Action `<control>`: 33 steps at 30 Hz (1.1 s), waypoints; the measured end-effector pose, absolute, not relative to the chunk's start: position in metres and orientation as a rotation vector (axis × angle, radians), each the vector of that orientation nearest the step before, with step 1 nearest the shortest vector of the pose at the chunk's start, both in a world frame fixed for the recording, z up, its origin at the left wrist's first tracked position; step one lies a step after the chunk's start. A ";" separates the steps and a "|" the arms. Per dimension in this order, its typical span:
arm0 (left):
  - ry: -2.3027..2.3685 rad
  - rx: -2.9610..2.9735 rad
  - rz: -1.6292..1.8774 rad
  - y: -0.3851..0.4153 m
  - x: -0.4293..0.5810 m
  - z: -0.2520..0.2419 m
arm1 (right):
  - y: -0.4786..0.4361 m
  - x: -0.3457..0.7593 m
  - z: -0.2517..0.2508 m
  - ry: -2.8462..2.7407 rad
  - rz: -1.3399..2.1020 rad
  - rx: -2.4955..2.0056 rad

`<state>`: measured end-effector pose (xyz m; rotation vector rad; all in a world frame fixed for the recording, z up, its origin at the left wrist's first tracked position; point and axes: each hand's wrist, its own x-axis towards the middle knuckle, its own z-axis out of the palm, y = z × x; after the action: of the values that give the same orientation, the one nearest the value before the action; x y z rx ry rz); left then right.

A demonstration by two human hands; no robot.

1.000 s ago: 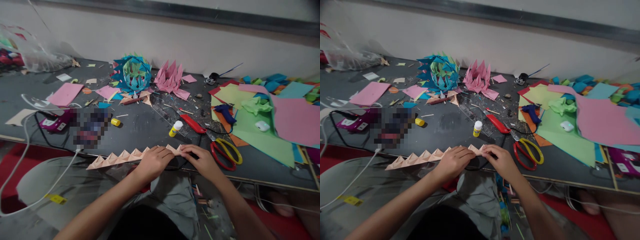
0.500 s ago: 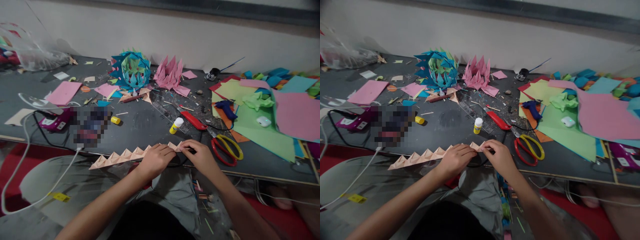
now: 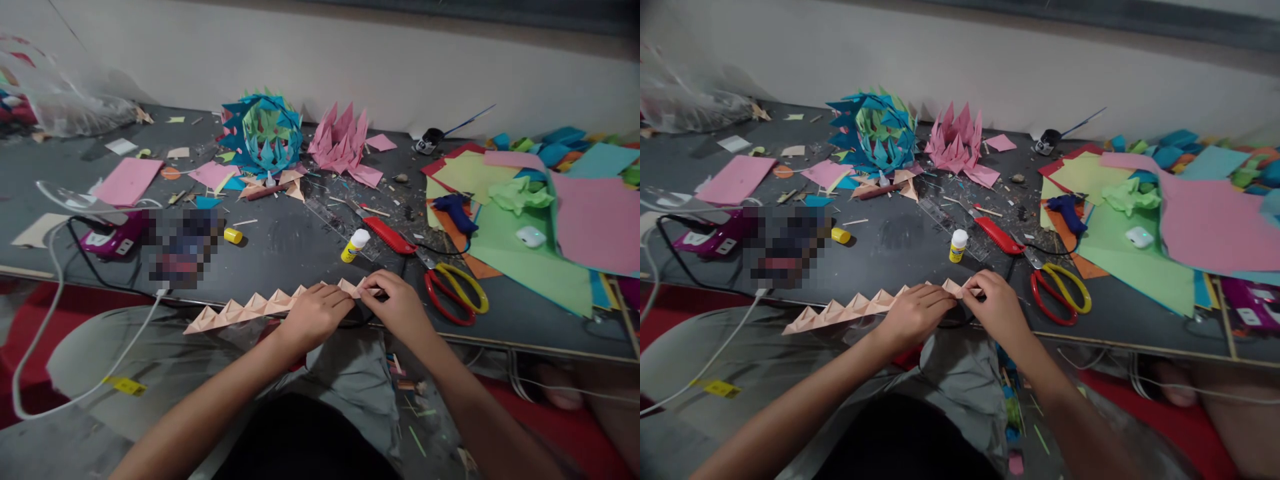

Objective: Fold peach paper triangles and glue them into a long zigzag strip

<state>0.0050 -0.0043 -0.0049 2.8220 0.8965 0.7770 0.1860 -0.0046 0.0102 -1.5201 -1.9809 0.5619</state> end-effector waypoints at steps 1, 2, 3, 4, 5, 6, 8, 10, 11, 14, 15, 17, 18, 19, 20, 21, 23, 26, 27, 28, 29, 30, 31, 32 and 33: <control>0.895 2.822 0.795 -0.005 0.005 -0.005 | -0.005 0.186 0.009 -1.985 0.550 -1.519; 0.893 2.819 0.818 -0.006 0.005 -0.006 | -0.005 0.186 0.009 -1.989 0.536 -1.519; 0.892 2.815 0.842 -0.006 0.005 -0.006 | -0.005 0.186 0.008 -1.994 0.522 -1.519; 0.891 2.810 0.864 -0.007 0.005 -0.006 | -0.005 0.186 0.007 -2.000 0.507 -1.519; 0.892 2.803 0.886 -0.008 0.006 -0.006 | -0.005 0.186 0.006 -2.005 0.492 -1.518; 0.893 2.796 0.906 -0.009 0.006 -0.006 | -0.005 0.186 0.005 -2.011 0.475 -1.518; 0.895 2.787 0.942 -0.011 0.006 -0.005 | -0.006 0.185 0.004 -2.020 0.444 -1.515; 0.893 2.788 0.969 -0.012 0.007 -0.005 | -0.006 0.185 0.003 -2.026 0.427 -1.515; 0.895 2.789 0.984 -0.012 0.008 -0.005 | -0.006 0.184 0.002 -2.029 0.420 -1.514; 0.914 2.793 1.028 -0.013 0.009 -0.006 | -0.007 0.184 0.000 -2.038 0.384 -1.510; 0.923 2.794 1.047 -0.014 0.009 -0.006 | -0.008 0.183 0.000 -2.039 0.368 -1.510; 0.941 2.793 1.090 -0.016 0.010 -0.008 | -0.009 0.183 -0.002 -2.033 0.343 -1.517; 0.948 2.790 1.107 -0.017 0.010 -0.009 | -0.009 0.182 -0.003 -2.026 0.335 -1.522; 0.954 2.787 1.121 -0.018 0.010 -0.009 | -0.010 0.181 -0.003 -2.018 0.325 -1.527; 0.958 2.786 1.128 -0.019 0.010 -0.010 | -0.010 0.181 -0.004 -2.012 0.316 -1.531; 0.962 2.784 1.128 -0.019 0.010 -0.011 | -0.010 0.180 -0.004 -2.006 0.307 -1.537; 0.965 2.782 1.108 -0.020 0.010 -0.011 | -0.010 0.178 -0.004 -2.002 0.293 -1.552; 1.010 2.757 1.008 -0.023 0.013 -0.009 | -0.009 0.177 -0.002 -2.014 0.313 -1.590; 1.050 2.747 0.950 -0.025 0.015 -0.008 | -0.008 0.178 -0.001 -2.016 0.325 -1.603; 1.101 2.739 0.885 -0.026 0.017 -0.008 | -0.007 0.179 0.000 -2.016 0.338 -1.617; 1.153 2.736 0.821 -0.028 0.019 -0.007 | -0.006 0.180 0.001 -2.010 0.350 -1.634; 1.197 2.740 0.767 -0.029 0.021 -0.007 | -0.005 0.182 0.002 -2.003 0.365 -1.652; 1.224 2.751 0.731 -0.031 0.023 -0.007 | -0.004 0.184 0.003 -1.996 0.390 -1.670; 1.238 2.766 0.713 -0.032 0.025 -0.007 | -0.002 0.187 0.004 -1.989 0.428 -1.684; 1.241 2.783 0.706 -0.033 0.026 -0.007 | -0.001 0.189 0.005 -1.980 0.473 -1.693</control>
<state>0.0257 -0.0328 -0.0070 2.7826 1.2408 0.7058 0.1895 -0.0007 0.0047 -1.6928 -1.9799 0.4729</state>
